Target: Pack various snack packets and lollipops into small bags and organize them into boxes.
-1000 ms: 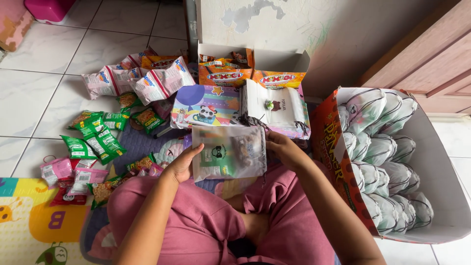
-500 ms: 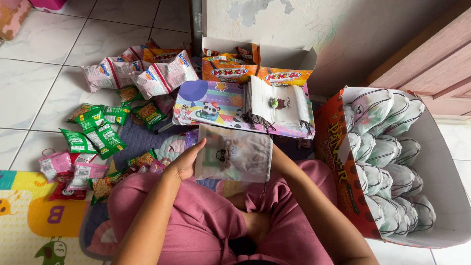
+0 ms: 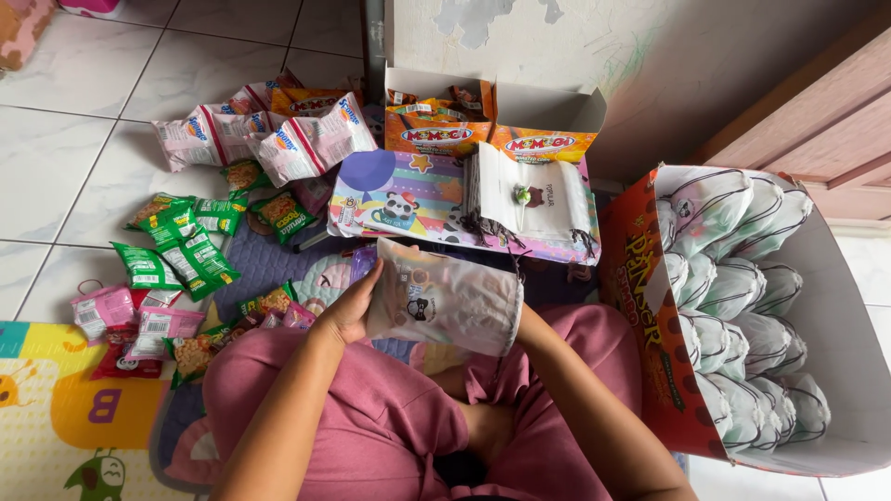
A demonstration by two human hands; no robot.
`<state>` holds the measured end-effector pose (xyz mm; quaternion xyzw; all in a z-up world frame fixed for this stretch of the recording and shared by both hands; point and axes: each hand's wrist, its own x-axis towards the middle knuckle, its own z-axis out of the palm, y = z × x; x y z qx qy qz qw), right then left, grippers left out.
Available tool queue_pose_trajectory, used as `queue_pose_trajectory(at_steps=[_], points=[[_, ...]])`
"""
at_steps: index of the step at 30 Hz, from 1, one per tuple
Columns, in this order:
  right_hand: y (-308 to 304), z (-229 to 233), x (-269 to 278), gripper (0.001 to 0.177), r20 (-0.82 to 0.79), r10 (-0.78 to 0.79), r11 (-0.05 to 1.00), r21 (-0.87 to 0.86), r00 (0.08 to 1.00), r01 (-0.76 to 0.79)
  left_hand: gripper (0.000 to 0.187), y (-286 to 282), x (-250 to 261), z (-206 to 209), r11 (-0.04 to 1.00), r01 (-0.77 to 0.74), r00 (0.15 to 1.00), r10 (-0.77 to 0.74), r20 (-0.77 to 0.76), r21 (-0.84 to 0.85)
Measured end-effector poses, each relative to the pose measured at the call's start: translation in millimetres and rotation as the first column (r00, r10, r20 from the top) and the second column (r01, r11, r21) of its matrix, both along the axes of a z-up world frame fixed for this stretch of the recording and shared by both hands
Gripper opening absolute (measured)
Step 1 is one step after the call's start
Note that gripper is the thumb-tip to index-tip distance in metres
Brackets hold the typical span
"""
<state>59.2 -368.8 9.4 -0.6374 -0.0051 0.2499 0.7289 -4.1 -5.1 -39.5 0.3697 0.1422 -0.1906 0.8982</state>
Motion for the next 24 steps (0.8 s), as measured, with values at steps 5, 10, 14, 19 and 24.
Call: queue_pose_trajectory(at_steps=[5, 10, 14, 19, 24], points=[[-16, -17, -25, 0.037, 0.028, -0.005, 1.000, -0.015, 1.000, 0.006, 0.063, -2, -5, 15, 1.000, 0.002, 0.999, -0.002, 0.034, 0.000], [-40, -9, -36, 0.036, 0.065, -0.002, 1.000, -0.028, 0.998, 0.004, 0.066, 12, 16, -51, 0.998, 0.020, 0.993, -0.027, 0.117, 0.058], [-39, -18, -44, 0.035, 0.090, -0.014, 0.999, -0.040, 0.996, 0.018, 0.076, 5, 7, 8, 0.991, -0.070, 0.974, 0.043, 0.224, 0.116], [-43, -23, -41, 0.034, 0.127, -0.010, 0.998, -0.052, 0.992, 0.017, 0.080, 2, 10, -6, 0.985, -0.106, 0.965, 0.069, 0.253, 0.133], [-41, -24, -41, 0.033, 0.163, -0.020, 0.997, -0.065, 0.986, 0.031, 0.063, 1, 7, 10, 0.960, -0.129, 0.955, 0.054, 0.292, 0.247]])
